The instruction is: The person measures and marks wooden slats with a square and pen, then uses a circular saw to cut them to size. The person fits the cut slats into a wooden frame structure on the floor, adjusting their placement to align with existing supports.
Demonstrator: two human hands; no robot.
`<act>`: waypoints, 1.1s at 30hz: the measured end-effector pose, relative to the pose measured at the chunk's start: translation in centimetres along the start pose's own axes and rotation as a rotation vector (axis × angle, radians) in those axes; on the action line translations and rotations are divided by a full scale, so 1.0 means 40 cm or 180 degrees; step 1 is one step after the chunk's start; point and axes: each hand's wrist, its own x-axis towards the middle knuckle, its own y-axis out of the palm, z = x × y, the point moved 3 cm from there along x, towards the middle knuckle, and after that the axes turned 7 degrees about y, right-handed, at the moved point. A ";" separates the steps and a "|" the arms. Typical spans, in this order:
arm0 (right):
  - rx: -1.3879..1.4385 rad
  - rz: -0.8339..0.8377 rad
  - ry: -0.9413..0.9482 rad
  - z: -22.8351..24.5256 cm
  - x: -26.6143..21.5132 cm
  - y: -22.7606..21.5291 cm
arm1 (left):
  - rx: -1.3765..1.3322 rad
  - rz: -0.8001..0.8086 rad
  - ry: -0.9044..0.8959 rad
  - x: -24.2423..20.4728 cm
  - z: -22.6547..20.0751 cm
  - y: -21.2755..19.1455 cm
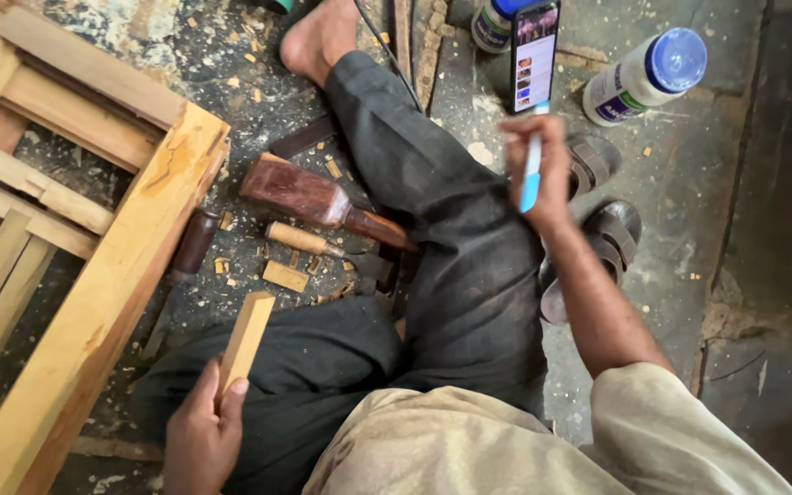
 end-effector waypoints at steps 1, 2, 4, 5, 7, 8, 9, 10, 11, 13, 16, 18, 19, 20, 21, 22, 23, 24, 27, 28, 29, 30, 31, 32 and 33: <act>-0.0317 0.0144 -0.0338 0.047 -0.016 0.030 | 0.0071 0.0064 -0.0132 0.005 0.004 -0.006; -0.0634 0.0287 -0.0676 0.090 -0.034 0.062 | 0.0059 0.0042 -0.0124 0.008 0.001 -0.008; -0.0695 0.0774 -0.0262 0.143 -0.061 0.138 | 0.0034 0.0012 -0.0104 0.020 -0.002 -0.008; -0.0782 0.1044 -0.0441 0.172 -0.076 0.178 | 0.0033 0.0022 -0.0069 0.022 -0.005 -0.005; -0.0866 0.1487 -0.0567 0.214 -0.102 0.251 | 0.0031 0.0043 -0.0003 0.026 -0.010 0.002; -0.0864 0.1660 -0.0515 0.227 -0.113 0.284 | 0.0068 0.0059 0.0013 0.027 -0.012 0.005; -0.0862 0.1835 -0.0464 0.236 -0.124 0.314 | 0.0103 0.0074 0.0028 0.026 -0.014 0.007; -0.0912 0.1940 -0.0480 0.243 -0.134 0.338 | 0.0138 0.0089 0.0042 0.024 -0.015 0.008; -0.0962 0.2046 -0.0493 0.244 -0.145 0.362 | 0.0156 0.0125 -0.0014 0.018 -0.015 0.008; -0.1016 0.2198 -0.0587 0.235 -0.167 0.393 | 0.0191 0.0196 -0.0129 0.011 -0.012 0.008; -0.1016 0.2292 -0.0735 0.190 -0.187 0.426 | 0.0096 -0.0052 0.0053 0.012 -0.016 0.003; -0.0974 0.2331 -0.0691 0.143 -0.197 0.438 | 0.0067 -0.0205 0.0296 0.016 -0.024 0.003; -0.0957 0.2386 -0.0737 0.120 -0.203 0.449 | 0.0081 -0.0309 0.0337 0.004 -0.026 -0.001; -0.0938 0.2439 -0.0783 0.099 -0.206 0.448 | -0.0033 -0.0302 0.0451 0.002 -0.027 0.000; -0.1414 0.2529 -0.1082 0.083 -0.215 0.453 | -0.0116 -0.0328 0.0491 -0.003 -0.024 -0.005; -0.1875 0.2587 -0.1412 0.069 -0.220 0.449 | -0.0212 -0.0465 0.0531 -0.011 -0.024 -0.008; -0.1678 0.2578 -0.0654 0.041 -0.224 0.441 | -0.0274 -0.0641 0.0566 -0.025 -0.024 -0.002; -0.1418 0.2421 -0.0695 0.029 -0.225 0.438 | -0.0228 -0.0715 0.0615 -0.032 -0.020 0.002; -0.1530 0.2164 -0.1113 0.021 -0.231 0.431 | -0.0165 -0.0741 0.0656 -0.039 -0.019 -0.004; -0.1616 0.2204 -0.0936 0.018 -0.237 0.442 | -0.0124 -0.0714 0.0586 -0.048 -0.016 -0.007; -0.1736 0.2190 -0.0744 0.017 -0.236 0.439 | -0.0106 -0.0664 0.0567 -0.046 -0.017 -0.006; -0.1859 0.2173 -0.0553 0.014 -0.235 0.443 | -0.0089 -0.0613 0.0549 -0.049 -0.018 -0.007; -0.1850 0.2117 -0.0763 0.023 -0.236 0.438 | -0.0119 -0.0654 0.0593 -0.043 -0.017 -0.009; -0.1838 0.2062 -0.0972 0.032 -0.237 0.430 | -0.0148 -0.0697 0.0638 -0.039 -0.016 -0.011; -0.1815 0.1993 -0.1180 0.036 -0.241 0.442 | -0.0168 -0.0735 0.0695 -0.050 -0.014 -0.017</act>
